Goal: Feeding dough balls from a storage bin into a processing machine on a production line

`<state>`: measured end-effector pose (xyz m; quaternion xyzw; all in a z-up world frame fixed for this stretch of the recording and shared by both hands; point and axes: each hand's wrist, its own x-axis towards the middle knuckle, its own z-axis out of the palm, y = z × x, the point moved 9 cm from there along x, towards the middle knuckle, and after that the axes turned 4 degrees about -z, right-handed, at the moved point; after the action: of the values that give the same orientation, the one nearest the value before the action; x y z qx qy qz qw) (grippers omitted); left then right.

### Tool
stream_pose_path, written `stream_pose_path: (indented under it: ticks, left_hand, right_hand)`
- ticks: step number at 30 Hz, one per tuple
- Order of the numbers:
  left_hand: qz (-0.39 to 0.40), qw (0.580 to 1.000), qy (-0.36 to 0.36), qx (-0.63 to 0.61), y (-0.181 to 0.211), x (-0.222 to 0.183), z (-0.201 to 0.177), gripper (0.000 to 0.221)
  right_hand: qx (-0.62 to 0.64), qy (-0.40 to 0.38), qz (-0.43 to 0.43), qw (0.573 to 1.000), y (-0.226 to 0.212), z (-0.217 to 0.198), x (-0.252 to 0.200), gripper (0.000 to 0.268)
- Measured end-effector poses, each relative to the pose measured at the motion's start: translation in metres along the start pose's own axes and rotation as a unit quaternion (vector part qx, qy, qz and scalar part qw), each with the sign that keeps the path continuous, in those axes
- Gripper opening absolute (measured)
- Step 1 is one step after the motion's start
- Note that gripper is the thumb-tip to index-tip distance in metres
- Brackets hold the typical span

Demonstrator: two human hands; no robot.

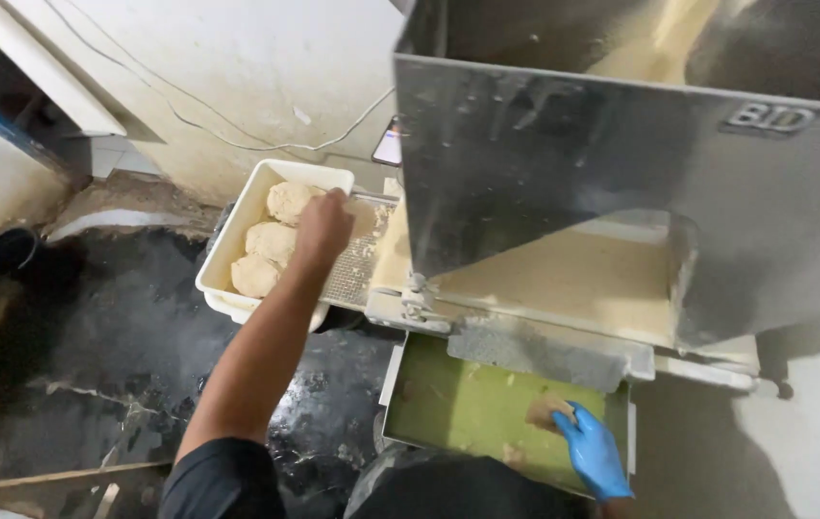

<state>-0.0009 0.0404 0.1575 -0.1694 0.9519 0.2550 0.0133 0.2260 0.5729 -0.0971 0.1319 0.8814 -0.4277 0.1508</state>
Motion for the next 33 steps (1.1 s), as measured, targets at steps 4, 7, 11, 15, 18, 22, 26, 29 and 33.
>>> stream_pose_path:
  ticks: [4, 7, 11, 15, 18, 22, 26, 29, 33]
  left_hand:
    - [0.014, 0.999, -0.016, 0.035, 0.004, -0.061, -0.008, 0.022]
    - [0.063, 0.991, -0.057, 0.104, -0.03, -0.08, 0.039, 0.026]
    - [0.061, 0.977, -0.149, 0.142, 0.008, -0.142, 0.063, 0.031]
    - [0.098, 0.967, -0.209, 0.111, 0.07, -0.162, 0.119, 0.033]
    - [0.209, 0.961, -0.179, 0.003, 0.142, -0.16, 0.153, 0.023]
    - [0.154, 0.976, -0.137, -0.069, 0.175, -0.11, 0.196, 0.026]
    - [0.118, 0.99, -0.073, -0.025, 0.232, -0.109, 0.161, 0.025]
    - [0.087, 0.983, -0.076, 0.144, 0.222, -0.03, 0.267, 0.021]
    - [0.116, 0.979, -0.113, 0.125, 0.223, -0.051, 0.313, 0.024]
  right_hand:
    - [-0.007, 0.0, -0.028, 1.0, 0.019, 0.009, 0.007, 0.05]
    - [0.046, 0.009, -0.02, 0.999, 0.03, 0.014, 0.009, 0.049]
    - [0.154, 0.015, -0.024, 0.988, 0.007, -0.002, 0.0, 0.047]
    - [0.202, 0.032, -0.016, 0.979, -0.032, -0.032, -0.023, 0.038]
    - [0.238, 0.074, -0.047, 0.967, -0.042, -0.043, -0.021, 0.03]
    - [0.216, 0.079, -0.04, 0.972, -0.068, -0.067, -0.036, 0.033]
    - [0.228, 0.076, -0.019, 0.971, -0.063, -0.064, -0.046, 0.032]
    - [0.246, 0.093, 0.024, 0.965, -0.012, -0.034, -0.031, 0.042]
    - [0.219, 0.103, 0.022, 0.97, -0.06, -0.047, -0.053, 0.045]
